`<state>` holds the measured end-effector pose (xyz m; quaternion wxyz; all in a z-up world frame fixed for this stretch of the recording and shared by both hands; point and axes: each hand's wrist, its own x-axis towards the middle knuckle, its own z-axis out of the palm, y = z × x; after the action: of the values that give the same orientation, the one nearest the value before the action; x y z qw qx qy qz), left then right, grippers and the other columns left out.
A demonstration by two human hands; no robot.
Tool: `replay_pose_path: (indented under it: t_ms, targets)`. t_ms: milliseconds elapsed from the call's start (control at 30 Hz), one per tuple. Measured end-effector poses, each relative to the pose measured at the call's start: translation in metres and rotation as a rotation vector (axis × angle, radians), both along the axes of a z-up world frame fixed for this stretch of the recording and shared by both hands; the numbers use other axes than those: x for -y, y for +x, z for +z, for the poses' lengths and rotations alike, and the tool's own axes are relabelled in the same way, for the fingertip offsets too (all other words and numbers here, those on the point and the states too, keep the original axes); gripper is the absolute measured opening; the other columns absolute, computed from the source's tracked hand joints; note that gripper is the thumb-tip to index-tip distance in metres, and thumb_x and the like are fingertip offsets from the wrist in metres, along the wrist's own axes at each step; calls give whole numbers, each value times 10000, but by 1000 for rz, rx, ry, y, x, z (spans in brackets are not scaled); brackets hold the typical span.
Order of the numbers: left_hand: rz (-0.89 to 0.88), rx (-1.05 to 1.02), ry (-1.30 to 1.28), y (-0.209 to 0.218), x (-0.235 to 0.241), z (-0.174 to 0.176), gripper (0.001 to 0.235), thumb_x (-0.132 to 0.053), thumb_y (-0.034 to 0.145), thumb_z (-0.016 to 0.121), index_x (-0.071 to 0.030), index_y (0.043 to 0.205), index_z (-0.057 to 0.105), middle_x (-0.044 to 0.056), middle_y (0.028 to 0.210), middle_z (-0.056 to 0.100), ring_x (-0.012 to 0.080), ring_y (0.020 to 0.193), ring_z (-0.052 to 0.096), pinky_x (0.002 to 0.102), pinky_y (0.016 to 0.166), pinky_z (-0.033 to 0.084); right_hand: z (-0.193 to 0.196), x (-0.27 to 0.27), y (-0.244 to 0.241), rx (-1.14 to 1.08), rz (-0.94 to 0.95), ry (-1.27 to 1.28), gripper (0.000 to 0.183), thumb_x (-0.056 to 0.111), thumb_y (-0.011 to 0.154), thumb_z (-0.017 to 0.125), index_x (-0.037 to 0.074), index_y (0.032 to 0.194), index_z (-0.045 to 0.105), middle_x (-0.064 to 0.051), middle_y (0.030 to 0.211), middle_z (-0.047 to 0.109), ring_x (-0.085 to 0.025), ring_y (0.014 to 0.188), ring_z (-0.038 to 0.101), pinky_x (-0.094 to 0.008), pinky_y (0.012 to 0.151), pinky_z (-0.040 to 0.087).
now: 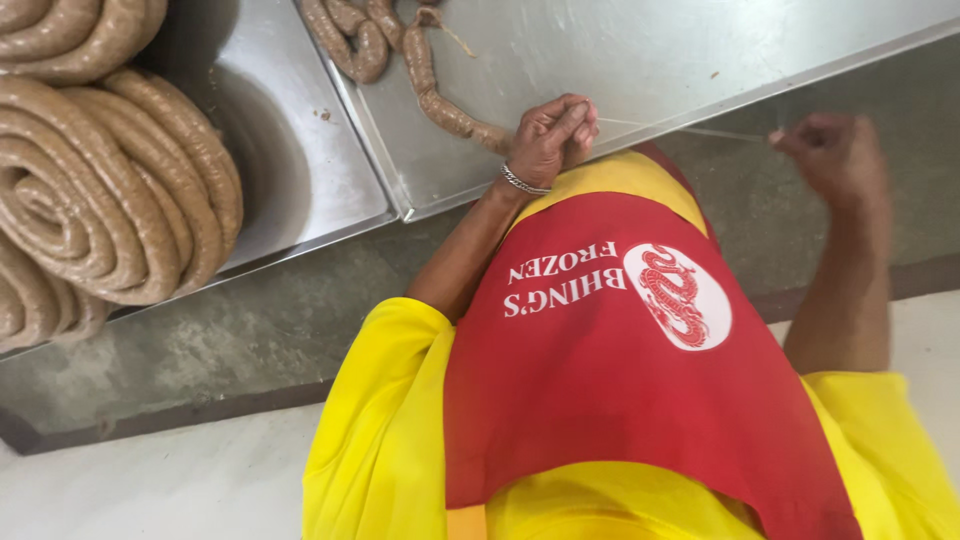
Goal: The person ties lengths of filled sausage casing into links using a white string and cuts the string with a pair of scissors.
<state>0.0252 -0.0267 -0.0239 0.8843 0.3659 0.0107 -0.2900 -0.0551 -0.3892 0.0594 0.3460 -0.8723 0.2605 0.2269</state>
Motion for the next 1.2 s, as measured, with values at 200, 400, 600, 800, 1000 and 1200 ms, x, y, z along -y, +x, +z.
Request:
replay_pose_path:
  t_ms: [200,400,600,800,1000,1200]
  targets:
    - [-226,436,474,37,-5,29,417,-354,1064,596,-78,1377,620,39,1201,714,150,1147,657,332,1033,521,-55,37,-55,385,-314,439,191,199,1123,760,50,1018,701,-34,807,632,-110,699,576,-269,626,463]
    - [-421,1216,1541,24,-64,50,906,-608,720,811,-34,1374,561,191,1344,514,377,1277,436,612,1072,326,-64,71,-96,618,-882,858,147,183,1159,608,78,1261,609,-72,1135,656,-170,894,659,-279,709,503]
    - [-477,1241,1504,2,-86,16,492,-493,1050,671,-47,1247,607,158,1157,720,312,1014,713,490,877,574,-121,123,-150,764,-1129,1139,253,222,1232,398,19,1327,517,-152,1253,555,-226,1032,596,-311,861,475]
    - [-517,1247,1468,-12,-67,18,851,-758,858,520,36,1133,651,156,609,703,316,511,712,442,402,546,-103,119,-140,598,-924,847,240,223,1197,434,66,1303,581,-70,1172,623,-187,984,633,-304,773,498]
    - [-464,1146,1672,-8,-61,15,504,-527,1045,553,-46,1025,703,156,620,702,328,524,703,468,454,557,-84,85,-115,450,-817,725,278,165,1124,336,80,1203,589,-64,1013,625,-163,880,594,-304,720,468]
    - [-424,951,1695,2,-55,31,237,-241,1031,588,-68,1182,645,203,1182,710,360,1083,697,488,867,593,-51,65,-88,462,-832,610,376,-21,982,373,80,1219,647,-83,1072,682,-143,824,625,-295,619,484]
